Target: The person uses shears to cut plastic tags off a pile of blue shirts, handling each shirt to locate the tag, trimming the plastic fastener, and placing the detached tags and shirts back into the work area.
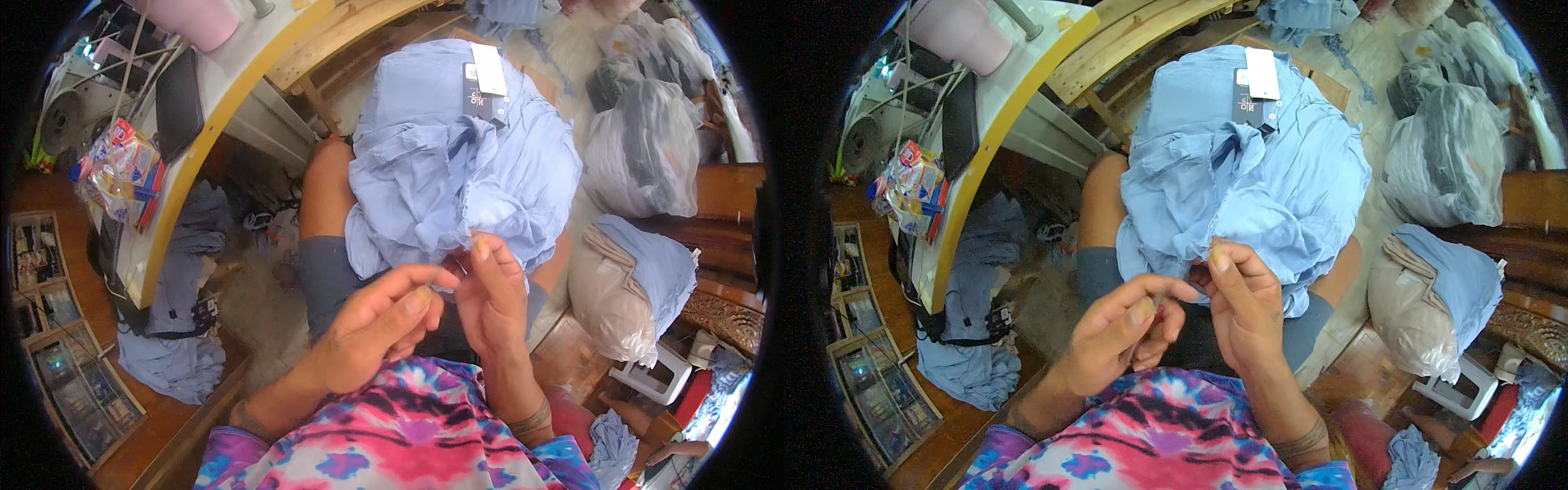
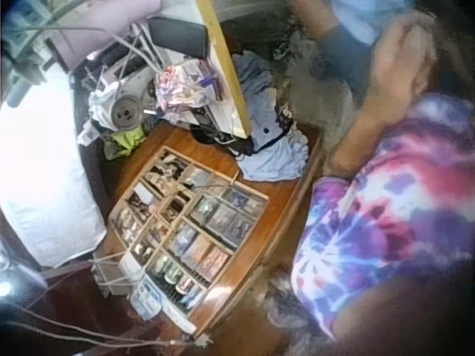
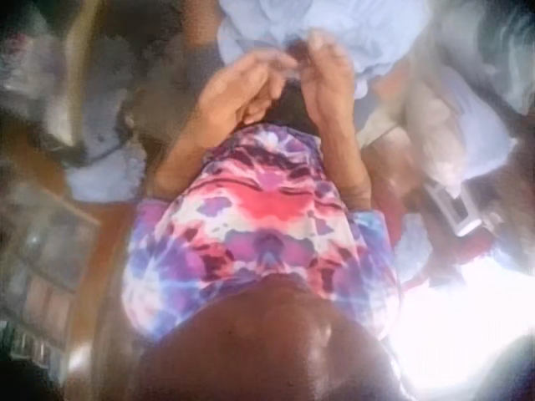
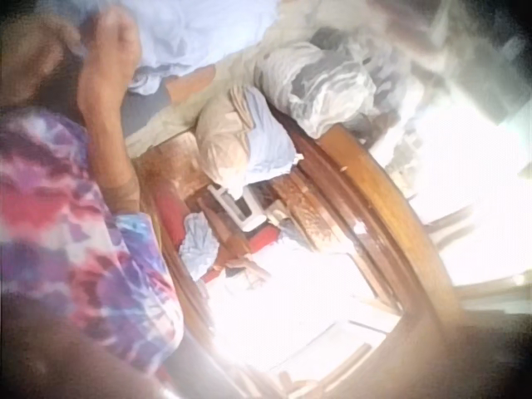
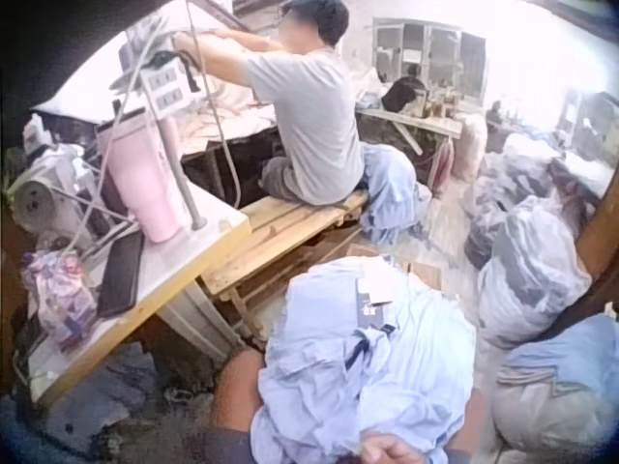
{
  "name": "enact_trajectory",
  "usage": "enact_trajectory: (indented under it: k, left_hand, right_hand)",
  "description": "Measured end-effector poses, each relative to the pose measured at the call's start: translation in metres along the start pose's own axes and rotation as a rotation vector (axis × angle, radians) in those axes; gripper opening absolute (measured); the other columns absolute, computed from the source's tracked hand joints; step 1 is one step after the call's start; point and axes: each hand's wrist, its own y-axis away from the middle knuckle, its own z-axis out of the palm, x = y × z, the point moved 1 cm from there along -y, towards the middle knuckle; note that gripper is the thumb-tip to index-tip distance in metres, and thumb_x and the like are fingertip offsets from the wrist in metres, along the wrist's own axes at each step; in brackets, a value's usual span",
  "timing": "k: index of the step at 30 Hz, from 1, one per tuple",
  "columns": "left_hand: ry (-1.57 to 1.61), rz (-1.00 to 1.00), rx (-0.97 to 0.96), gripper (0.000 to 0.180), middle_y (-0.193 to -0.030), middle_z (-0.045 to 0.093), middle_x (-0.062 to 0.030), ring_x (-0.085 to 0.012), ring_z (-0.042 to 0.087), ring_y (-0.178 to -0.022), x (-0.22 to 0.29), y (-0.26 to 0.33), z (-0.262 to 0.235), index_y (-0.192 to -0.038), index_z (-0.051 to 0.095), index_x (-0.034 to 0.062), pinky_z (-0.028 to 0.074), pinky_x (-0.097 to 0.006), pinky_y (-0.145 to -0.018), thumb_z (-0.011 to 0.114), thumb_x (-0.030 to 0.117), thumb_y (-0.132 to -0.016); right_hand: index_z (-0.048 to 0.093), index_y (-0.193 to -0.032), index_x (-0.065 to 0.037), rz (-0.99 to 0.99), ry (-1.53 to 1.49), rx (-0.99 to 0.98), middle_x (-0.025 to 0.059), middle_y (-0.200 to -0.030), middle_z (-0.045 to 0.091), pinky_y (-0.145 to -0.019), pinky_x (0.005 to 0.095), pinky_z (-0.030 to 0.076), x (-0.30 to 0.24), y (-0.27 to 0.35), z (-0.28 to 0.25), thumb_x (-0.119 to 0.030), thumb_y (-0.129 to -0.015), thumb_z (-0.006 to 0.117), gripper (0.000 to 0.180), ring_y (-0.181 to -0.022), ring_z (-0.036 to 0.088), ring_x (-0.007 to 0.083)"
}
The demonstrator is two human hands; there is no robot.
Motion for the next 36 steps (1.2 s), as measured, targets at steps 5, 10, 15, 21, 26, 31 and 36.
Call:
enact_trajectory:
  k: [5,10,15,21,26,31,36]
  left_hand:
    - [-0.182,0.088,0.039,0.042,-0.09,0.053,-0.0002,-0.0016,0.037,-0.06,-0.011,-0.003,0.004,-0.14,0.05,-0.0018,0.031,-0.019,-0.052,0.051,0.028,-0.111]
    - [-0.274,0.119,0.079,0.039,-0.093,0.056,0.0002,-0.0017,0.044,-0.068,-0.007,-0.005,0.009,-0.137,0.053,-0.0047,0.035,-0.02,-0.058,0.056,0.022,-0.108]
    - [-0.305,0.163,0.119,0.039,-0.085,0.055,0.0027,-0.0007,0.042,-0.064,-0.011,-0.003,0.011,-0.135,0.055,-0.0055,0.033,-0.019,-0.055,0.059,0.02,-0.107]
    - [-0.318,0.179,0.155,0.038,-0.078,0.053,0.0048,0.0,0.041,-0.059,-0.014,-0.001,0.012,-0.134,0.057,-0.0052,0.031,-0.019,-0.051,0.063,0.019,-0.105]
    - [-0.344,0.192,0.18,0.036,-0.077,0.054,0.0045,0.0001,0.042,-0.058,-0.014,-0.001,0.012,-0.131,0.058,-0.0046,0.031,-0.019,-0.051,0.063,0.019,-0.105]
    - [-0.306,0.199,0.185,0.031,-0.077,0.055,0.0041,0.0,0.042,-0.058,-0.014,-0.001,0.012,-0.128,0.059,-0.0044,0.032,-0.019,-0.05,0.062,0.017,-0.106]
    - [-0.285,0.191,0.207,0.028,-0.078,0.056,0.0033,0.0001,0.043,-0.058,-0.013,-0.002,0.013,-0.125,0.061,-0.0048,0.032,-0.019,-0.049,0.062,0.015,-0.106]
  right_hand:
    - [0.067,-0.112,0.0,0.01,0.035,0.01,0.0077,-0.117,0.066,-0.095,0.0334,0.05,0.001,0.009,0.003,-0.013,-0.104,0.064,0.016,-0.103,0.064,0.0156]
    - [0.068,-0.109,0.002,-0.012,0.104,0.056,0.0101,-0.12,0.064,-0.092,0.031,0.051,0.003,0.016,0.008,-0.012,-0.101,0.068,0.016,-0.094,0.066,0.0138]
    - [0.068,-0.108,0.002,-0.12,0.2,0.015,0.011,-0.118,0.063,-0.089,0.0297,0.051,0.004,0.018,0.007,-0.011,-0.1,0.069,0.015,-0.093,0.064,0.0125]
    - [0.068,-0.108,0.002,-0.176,0.242,-0.013,0.0109,-0.117,0.064,-0.088,0.0296,0.051,0.005,0.02,0.009,-0.01,-0.1,0.069,0.014,-0.091,0.063,0.0119]
    - [0.067,-0.108,0.002,-0.206,0.226,-0.019,0.0113,-0.117,0.064,-0.087,0.0292,0.051,0.006,0.021,0.013,-0.01,-0.1,0.069,0.014,-0.09,0.064,0.0121]
    - [0.067,-0.108,0.002,-0.213,0.274,-0.013,0.0123,-0.119,0.064,-0.086,0.0276,0.05,0.008,0.023,0.011,-0.008,-0.1,0.069,0.013,-0.091,0.063,0.0115]
    - [0.067,-0.109,0.002,-0.292,0.342,-0.024,0.0126,-0.12,0.064,-0.087,0.027,0.049,0.012,0.023,0.009,-0.005,-0.1,0.068,0.012,-0.094,0.062,0.0109]
